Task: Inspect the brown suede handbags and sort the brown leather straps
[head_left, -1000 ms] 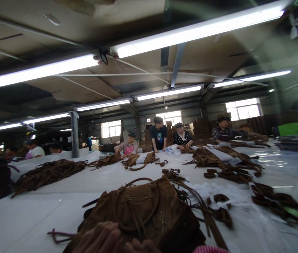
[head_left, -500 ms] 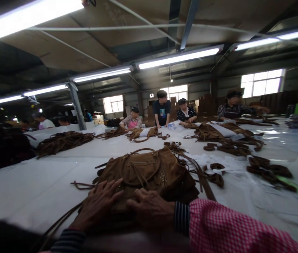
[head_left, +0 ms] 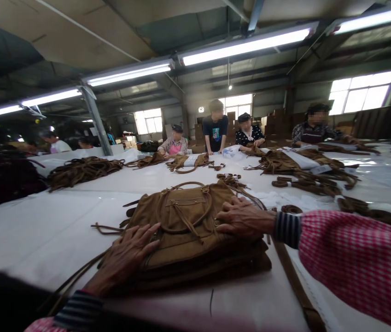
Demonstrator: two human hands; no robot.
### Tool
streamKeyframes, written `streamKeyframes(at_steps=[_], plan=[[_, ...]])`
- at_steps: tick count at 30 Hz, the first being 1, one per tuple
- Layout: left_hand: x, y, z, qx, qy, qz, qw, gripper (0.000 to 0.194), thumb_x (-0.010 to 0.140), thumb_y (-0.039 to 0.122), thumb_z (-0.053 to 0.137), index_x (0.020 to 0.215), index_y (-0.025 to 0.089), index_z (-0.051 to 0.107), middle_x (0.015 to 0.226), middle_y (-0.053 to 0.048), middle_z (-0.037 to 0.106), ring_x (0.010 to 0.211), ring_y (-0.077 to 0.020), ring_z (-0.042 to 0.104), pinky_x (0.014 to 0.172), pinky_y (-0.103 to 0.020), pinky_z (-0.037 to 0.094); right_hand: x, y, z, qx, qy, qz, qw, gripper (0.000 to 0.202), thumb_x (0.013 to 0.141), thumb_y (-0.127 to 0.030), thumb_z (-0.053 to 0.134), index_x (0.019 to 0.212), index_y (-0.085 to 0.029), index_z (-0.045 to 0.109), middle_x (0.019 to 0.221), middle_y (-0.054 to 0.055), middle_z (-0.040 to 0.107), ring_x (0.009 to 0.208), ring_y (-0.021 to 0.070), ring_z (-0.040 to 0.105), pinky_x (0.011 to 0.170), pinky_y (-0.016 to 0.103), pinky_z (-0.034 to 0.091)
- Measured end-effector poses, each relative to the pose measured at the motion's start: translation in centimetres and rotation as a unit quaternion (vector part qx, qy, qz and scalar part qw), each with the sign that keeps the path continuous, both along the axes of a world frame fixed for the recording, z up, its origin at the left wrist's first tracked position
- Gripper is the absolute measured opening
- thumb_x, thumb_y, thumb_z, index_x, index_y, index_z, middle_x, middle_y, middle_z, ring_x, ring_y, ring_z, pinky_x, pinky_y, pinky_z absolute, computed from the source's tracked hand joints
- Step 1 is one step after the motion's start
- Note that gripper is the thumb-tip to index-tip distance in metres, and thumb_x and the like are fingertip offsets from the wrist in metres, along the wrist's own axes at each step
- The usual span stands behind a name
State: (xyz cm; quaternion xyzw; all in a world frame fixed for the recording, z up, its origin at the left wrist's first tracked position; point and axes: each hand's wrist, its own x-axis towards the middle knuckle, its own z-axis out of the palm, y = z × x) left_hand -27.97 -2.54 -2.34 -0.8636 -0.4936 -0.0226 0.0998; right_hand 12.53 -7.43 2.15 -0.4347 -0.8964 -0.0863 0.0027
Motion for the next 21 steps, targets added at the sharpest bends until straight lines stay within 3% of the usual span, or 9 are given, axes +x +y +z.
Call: streamKeyframes(at_steps=[3, 8, 11, 16, 18, 21], plan=[[-0.1, -0.1, -0.3, -0.018, -0.014, 0.005, 1.000, 0.054, 0.106, 0.030, 0.034, 0.157, 0.049, 0.029, 0.164, 0.003, 0.039, 0.148, -0.0291, 0.034, 0.112, -0.052, 0.041, 1.5, -2.2, -4.5, 0.022, 0.062, 0.017, 0.998, 0.036, 0.108, -0.033, 0.037, 0.127, -0.028, 0.068, 0.139, 0.009, 0.062, 0.133, 0.0293, 0.047, 0.107, 0.054, 0.041], [0.0, -0.6, -0.4, -0.003, -0.028, -0.018, 0.999, 0.054, 0.107, 0.036, 0.037, 0.158, 0.049, 0.025, 0.162, 0.004, 0.042, 0.148, -0.0275, 0.034, 0.114, -0.049, 0.039, 1.3, -3.8, -9.1, 0.075, 0.204, -0.129, 0.967, 0.044, 0.106, -0.045, 0.041, 0.145, -0.032, 0.057, 0.152, 0.004, 0.053, 0.145, 0.0316, 0.038, 0.114, 0.055, 0.041], [-0.3, -0.7, -0.3, 0.021, -0.016, -0.025, 0.999, 0.055, 0.107, 0.031, 0.035, 0.159, 0.047, 0.026, 0.161, 0.004, 0.045, 0.146, -0.0255, 0.037, 0.114, -0.047, 0.040, 1.2, -3.6, -10.1, 0.079, 0.219, -0.135, 0.963, 0.044, 0.105, -0.047, 0.043, 0.144, -0.036, 0.058, 0.153, 0.002, 0.054, 0.146, 0.0325, 0.038, 0.113, 0.056, 0.042], [-2.4, -0.7, -0.2, 0.032, 0.077, -0.109, 0.990, 0.048, 0.103, 0.021, 0.045, 0.142, 0.048, 0.055, 0.164, 0.007, 0.039, 0.151, -0.0285, 0.034, 0.117, -0.052, 0.037, 1.3, -3.3, -10.5, 0.082, 0.224, -0.133, 0.962, 0.044, 0.105, -0.045, 0.042, 0.145, -0.037, 0.057, 0.152, 0.001, 0.055, 0.145, 0.0324, 0.041, 0.111, 0.056, 0.045], [-2.9, -1.2, -0.7, 0.051, 0.086, -0.070, 0.992, 0.046, 0.102, 0.021, 0.043, 0.137, 0.046, 0.061, 0.161, 0.005, 0.044, 0.151, -0.0306, 0.035, 0.114, -0.056, 0.039, 1.3, -3.3, -10.4, 0.078, 0.228, -0.133, 0.961, 0.043, 0.105, -0.045, 0.042, 0.145, -0.037, 0.057, 0.151, 0.002, 0.056, 0.145, 0.0312, 0.041, 0.110, 0.054, 0.046], [-2.7, -2.4, -1.7, 0.111, 0.051, 0.056, 0.991, 0.045, 0.104, 0.028, 0.037, 0.143, 0.035, 0.059, 0.159, -0.005, 0.048, 0.148, -0.0311, 0.041, 0.110, -0.054, 0.045, 1.1, -3.4, -10.1, 0.076, 0.233, -0.126, 0.961, 0.042, 0.106, -0.044, 0.042, 0.144, -0.036, 0.056, 0.152, 0.002, 0.055, 0.145, 0.0302, 0.040, 0.112, 0.054, 0.045]])
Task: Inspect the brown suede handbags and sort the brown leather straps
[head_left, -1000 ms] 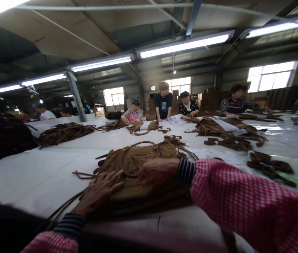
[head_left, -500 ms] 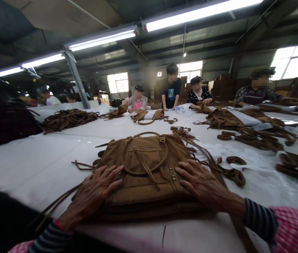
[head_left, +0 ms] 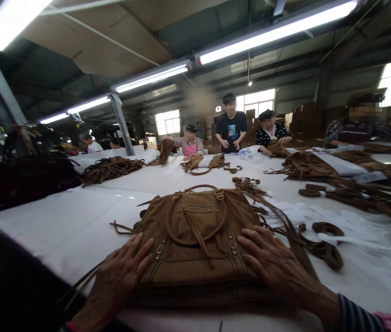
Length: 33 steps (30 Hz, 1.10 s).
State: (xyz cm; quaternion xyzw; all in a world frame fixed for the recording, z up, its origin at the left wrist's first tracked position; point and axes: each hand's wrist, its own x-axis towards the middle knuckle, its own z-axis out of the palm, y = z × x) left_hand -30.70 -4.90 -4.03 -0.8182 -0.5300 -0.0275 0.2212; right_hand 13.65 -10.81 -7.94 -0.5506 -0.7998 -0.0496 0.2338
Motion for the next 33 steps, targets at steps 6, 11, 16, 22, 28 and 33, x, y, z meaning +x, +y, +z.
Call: streamKeyframes(at_steps=[6, 11, 16, 22, 28, 33], plan=[[0.5, -1.2, 0.2, -0.019, 0.006, 0.030, 0.999, 0.050, 0.102, 0.021, 0.034, 0.146, 0.031, 0.057, 0.158, -0.009, 0.048, 0.145, -0.0303, 0.045, 0.109, -0.051, 0.049, -0.3, -0.1, 0.7, 0.026, 0.015, 0.012, 0.999, 0.038, 0.105, -0.041, 0.045, 0.137, -0.032, 0.062, 0.144, 0.005, 0.060, 0.139, 0.0286, 0.046, 0.112, 0.052, 0.044], [1.5, -0.5, 6.4, -0.198, 0.055, -0.044, 0.978, 0.045, 0.098, 0.017, 0.039, 0.131, 0.030, 0.067, 0.150, -0.010, 0.057, 0.138, -0.0308, 0.051, 0.104, -0.048, 0.050, -0.1, 0.5, -0.4, 0.036, 0.003, 0.022, 0.999, 0.038, 0.105, -0.040, 0.044, 0.139, -0.032, 0.061, 0.146, 0.005, 0.059, 0.139, 0.0285, 0.049, 0.114, 0.054, 0.043], [7.1, 3.6, 16.2, -0.274, 0.074, 0.014, 0.959, 0.035, 0.093, 0.046, 0.054, 0.114, 0.026, 0.074, 0.106, -0.010, 0.075, 0.099, -0.0307, 0.071, 0.088, -0.043, 0.054, -0.1, 0.8, -1.0, 0.046, 0.017, 0.017, 0.999, 0.035, 0.104, -0.044, 0.048, 0.135, -0.038, 0.063, 0.146, 0.001, 0.061, 0.137, 0.0285, 0.052, 0.109, 0.054, 0.048], [6.4, 5.7, 14.1, -0.126, 0.027, -0.100, 0.987, 0.039, 0.102, 0.046, 0.043, 0.136, 0.039, 0.063, 0.137, -0.006, 0.067, 0.125, -0.0289, 0.060, 0.104, -0.049, 0.047, 0.4, 1.7, -1.5, 0.060, -0.014, 0.021, 0.998, 0.039, 0.103, -0.042, 0.049, 0.139, -0.036, 0.062, 0.146, 0.003, 0.062, 0.135, 0.0310, 0.056, 0.103, 0.053, 0.055], [-2.0, 3.6, -0.1, -0.062, -0.051, -0.006, 0.997, 0.053, 0.099, 0.031, 0.049, 0.146, 0.054, 0.046, 0.161, 0.003, 0.045, 0.140, -0.0276, 0.052, 0.100, -0.044, 0.056, 0.0, 1.9, -2.1, 0.065, 0.001, 0.009, 0.998, 0.040, 0.100, -0.047, 0.054, 0.139, -0.039, 0.062, 0.145, 0.001, 0.062, 0.135, 0.0323, 0.055, 0.103, 0.051, 0.054], [-1.1, 2.6, 0.6, -0.098, -0.004, -0.066, 0.993, 0.057, 0.098, 0.014, 0.049, 0.142, 0.050, 0.055, 0.164, 0.001, 0.040, 0.148, -0.0264, 0.041, 0.115, -0.046, 0.046, -0.1, 1.1, -1.7, 0.041, 0.024, 0.002, 0.999, 0.039, 0.106, -0.044, 0.044, 0.142, -0.039, 0.057, 0.150, -0.001, 0.057, 0.141, 0.0268, 0.049, 0.112, 0.051, 0.047]])
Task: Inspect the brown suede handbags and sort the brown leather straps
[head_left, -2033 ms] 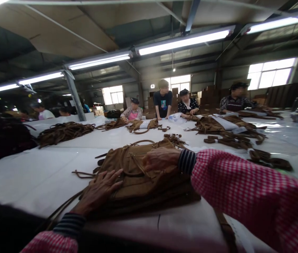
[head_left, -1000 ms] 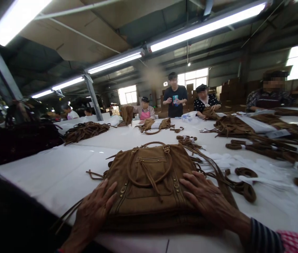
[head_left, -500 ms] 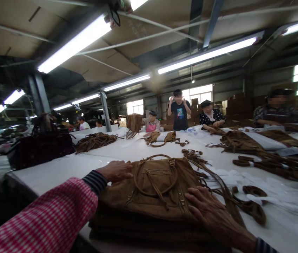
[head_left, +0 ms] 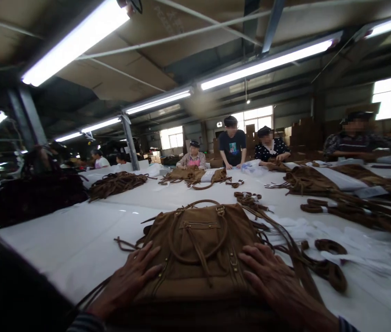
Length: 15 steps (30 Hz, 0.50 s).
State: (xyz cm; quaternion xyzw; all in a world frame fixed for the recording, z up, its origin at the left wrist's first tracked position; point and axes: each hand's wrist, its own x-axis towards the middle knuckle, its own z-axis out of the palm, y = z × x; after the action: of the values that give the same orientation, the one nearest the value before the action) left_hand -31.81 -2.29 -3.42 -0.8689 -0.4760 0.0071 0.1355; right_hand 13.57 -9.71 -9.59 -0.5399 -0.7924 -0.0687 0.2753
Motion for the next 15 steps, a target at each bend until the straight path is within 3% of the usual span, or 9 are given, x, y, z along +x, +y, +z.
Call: streamKeyframes(at_steps=[5, 13, 15], plan=[[0.8, -0.1, 1.4, -0.023, -0.008, 0.017, 1.000, 0.050, 0.100, 0.017, 0.050, 0.140, 0.044, 0.058, 0.163, -0.003, 0.041, 0.147, -0.0271, 0.043, 0.113, -0.048, 0.048, 0.0, -0.5, 1.0, -0.003, 0.007, 0.017, 1.000, 0.037, 0.106, -0.045, 0.044, 0.139, -0.036, 0.059, 0.146, 0.001, 0.059, 0.137, 0.0262, 0.050, 0.110, 0.048, 0.048], [0.9, 0.2, 1.1, -0.027, 0.058, -0.012, 0.998, 0.065, 0.096, 0.000, 0.042, 0.142, 0.045, 0.057, 0.166, -0.006, 0.035, 0.154, -0.0327, 0.029, 0.115, -0.056, 0.042, -0.6, -1.4, 3.9, 0.006, -0.020, 0.053, 0.998, 0.031, 0.106, -0.032, 0.045, 0.130, -0.028, 0.065, 0.133, 0.007, 0.065, 0.128, 0.0248, 0.054, 0.108, 0.047, 0.047], [0.9, 0.5, 1.6, -0.052, 0.064, -0.015, 0.996, 0.065, 0.096, 0.001, 0.041, 0.143, 0.044, 0.056, 0.166, -0.007, 0.033, 0.155, -0.0339, 0.025, 0.117, -0.059, 0.038, -0.7, -1.4, 4.2, 0.002, -0.025, 0.052, 0.998, 0.030, 0.106, -0.030, 0.046, 0.129, -0.027, 0.065, 0.132, 0.007, 0.065, 0.126, 0.0254, 0.055, 0.106, 0.047, 0.049]])
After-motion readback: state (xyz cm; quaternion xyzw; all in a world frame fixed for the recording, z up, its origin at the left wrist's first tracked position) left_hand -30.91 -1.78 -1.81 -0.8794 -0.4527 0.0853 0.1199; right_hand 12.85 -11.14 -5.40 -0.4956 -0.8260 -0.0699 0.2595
